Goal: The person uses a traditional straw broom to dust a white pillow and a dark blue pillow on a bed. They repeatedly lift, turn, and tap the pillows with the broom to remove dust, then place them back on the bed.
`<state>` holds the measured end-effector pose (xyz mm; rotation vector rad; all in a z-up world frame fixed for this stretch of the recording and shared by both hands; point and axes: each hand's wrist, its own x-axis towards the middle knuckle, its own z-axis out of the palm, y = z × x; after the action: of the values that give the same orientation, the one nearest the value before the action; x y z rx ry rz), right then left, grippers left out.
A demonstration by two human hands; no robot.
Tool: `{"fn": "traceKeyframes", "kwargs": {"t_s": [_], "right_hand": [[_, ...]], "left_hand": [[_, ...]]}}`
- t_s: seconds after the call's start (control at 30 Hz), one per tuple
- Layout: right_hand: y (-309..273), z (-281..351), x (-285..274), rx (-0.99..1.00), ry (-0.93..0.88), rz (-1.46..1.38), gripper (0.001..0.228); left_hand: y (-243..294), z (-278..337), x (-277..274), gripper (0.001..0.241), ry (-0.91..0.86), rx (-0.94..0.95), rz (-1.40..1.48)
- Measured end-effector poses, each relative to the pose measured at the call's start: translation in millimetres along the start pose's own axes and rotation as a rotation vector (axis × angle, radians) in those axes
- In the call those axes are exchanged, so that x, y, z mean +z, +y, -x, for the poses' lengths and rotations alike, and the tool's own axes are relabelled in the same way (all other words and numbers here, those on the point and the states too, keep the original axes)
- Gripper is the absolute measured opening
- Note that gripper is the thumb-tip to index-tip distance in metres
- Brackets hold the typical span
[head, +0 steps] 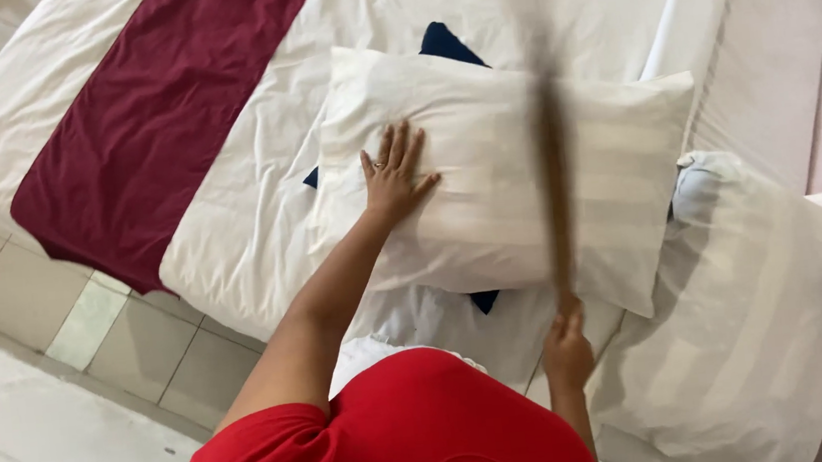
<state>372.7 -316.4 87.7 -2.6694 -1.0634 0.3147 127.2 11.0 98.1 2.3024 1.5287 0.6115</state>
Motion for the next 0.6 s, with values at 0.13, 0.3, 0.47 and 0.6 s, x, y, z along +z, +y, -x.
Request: {"fn": "traceKeyframes", "kwargs": {"t_s": [0.13, 0.3, 0.47, 0.6], "right_hand": [[34.4, -7.9, -15.3, 0.206, -0.027, -0.171, 0.047], [65.1, 1.8, 2.0, 0.375, 0.028, -0.325, 0.041], [57.7, 25.1, 42.9, 0.336, 0.085, -0.458, 0.043], [30.6, 38.3, 28.1, 0.331, 0.256, -0.607, 0.041]], "left_hand": [[-25.6, -0.2, 19.2, 0.092, -0.022, -0.044, -0.039], [-33.5, 20.7, 21.2, 0.107, -0.073, -0.308, 0.137], [-39.9, 44.6, 7.2, 0.118, -0.136, -0.517, 0.352], [-50.1, 49.7, 10.0, 0.128, -0.092, -0.563, 0.467]]}}
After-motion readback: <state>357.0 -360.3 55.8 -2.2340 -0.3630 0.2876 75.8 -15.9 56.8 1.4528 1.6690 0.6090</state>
